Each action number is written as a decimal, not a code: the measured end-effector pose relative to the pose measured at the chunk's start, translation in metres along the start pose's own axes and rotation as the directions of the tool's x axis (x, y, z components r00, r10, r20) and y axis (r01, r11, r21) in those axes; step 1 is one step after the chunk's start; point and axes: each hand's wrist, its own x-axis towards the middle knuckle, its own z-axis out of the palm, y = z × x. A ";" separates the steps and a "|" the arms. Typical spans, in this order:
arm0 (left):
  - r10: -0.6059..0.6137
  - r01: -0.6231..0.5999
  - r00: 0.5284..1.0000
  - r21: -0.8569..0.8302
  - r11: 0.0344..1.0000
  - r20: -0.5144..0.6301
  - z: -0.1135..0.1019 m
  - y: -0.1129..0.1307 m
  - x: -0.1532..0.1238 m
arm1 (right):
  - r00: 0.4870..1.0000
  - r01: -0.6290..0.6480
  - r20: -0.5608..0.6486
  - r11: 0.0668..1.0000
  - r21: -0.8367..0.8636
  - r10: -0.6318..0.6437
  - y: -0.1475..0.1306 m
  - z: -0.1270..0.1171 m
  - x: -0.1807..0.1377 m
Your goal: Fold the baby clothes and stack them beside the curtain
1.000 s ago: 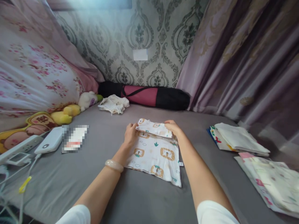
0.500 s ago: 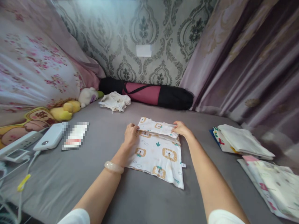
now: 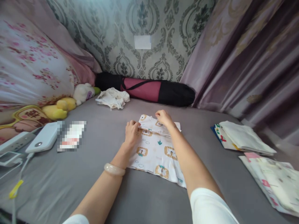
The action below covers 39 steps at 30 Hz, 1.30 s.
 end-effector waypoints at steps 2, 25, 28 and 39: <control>0.021 -0.021 1.000 0.006 1.000 0.004 0.000 -0.001 0.000 | 0.998 0.027 0.065 1.000 -0.007 -0.027 -0.023 0.018 0.013; -0.093 0.092 0.996 0.079 0.993 0.005 -0.001 -0.001 0.001 | 0.997 0.024 -0.070 0.991 -0.135 -0.034 -0.065 0.087 0.030; -0.128 0.129 0.992 0.056 0.990 -0.018 -0.002 0.002 0.001 | 0.993 0.041 -0.106 0.989 -0.139 -0.057 -0.062 0.091 0.026; -0.312 0.320 0.947 -0.144 0.937 0.074 -0.005 -0.007 0.008 | 0.995 -0.010 -0.098 0.984 0.178 0.028 -0.042 0.081 0.039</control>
